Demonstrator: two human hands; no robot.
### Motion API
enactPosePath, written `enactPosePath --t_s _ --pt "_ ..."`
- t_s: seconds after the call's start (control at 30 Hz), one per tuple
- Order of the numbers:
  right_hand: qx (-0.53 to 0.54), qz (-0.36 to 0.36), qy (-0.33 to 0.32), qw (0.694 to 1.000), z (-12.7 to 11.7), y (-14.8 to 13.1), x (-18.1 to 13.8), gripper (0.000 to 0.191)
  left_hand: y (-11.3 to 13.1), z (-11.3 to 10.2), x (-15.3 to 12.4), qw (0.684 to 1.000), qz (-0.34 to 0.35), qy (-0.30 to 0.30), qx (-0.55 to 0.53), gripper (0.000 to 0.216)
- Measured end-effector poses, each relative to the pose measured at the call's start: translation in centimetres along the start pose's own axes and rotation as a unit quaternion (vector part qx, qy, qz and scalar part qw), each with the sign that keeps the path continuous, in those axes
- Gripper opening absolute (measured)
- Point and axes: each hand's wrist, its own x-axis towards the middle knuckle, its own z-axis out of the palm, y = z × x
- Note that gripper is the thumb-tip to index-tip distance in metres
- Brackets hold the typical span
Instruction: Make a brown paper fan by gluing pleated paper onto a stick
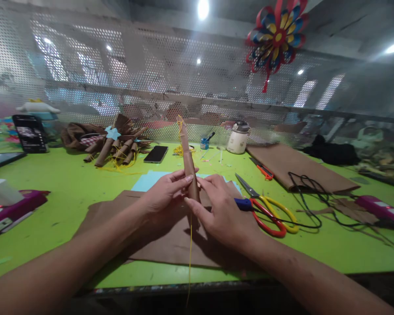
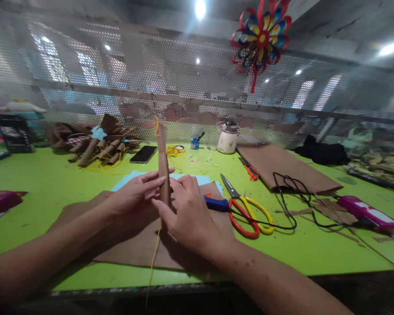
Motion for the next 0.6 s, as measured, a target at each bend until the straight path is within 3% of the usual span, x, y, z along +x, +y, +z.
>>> enactPosePath --t_s 0.27,0.6 --pt "-0.12 -0.018 -0.044 0.992 -0.3 -0.9 -0.8 0.047 -0.1 -0.7 0.4 0.997 0.001 0.061 0.038 0.016" --pt "-0.047 -0.008 -0.061 0.997 -0.3 -1.2 -1.0 0.04 0.6 -1.5 0.8 0.992 0.022 0.101 0.07 0.02"
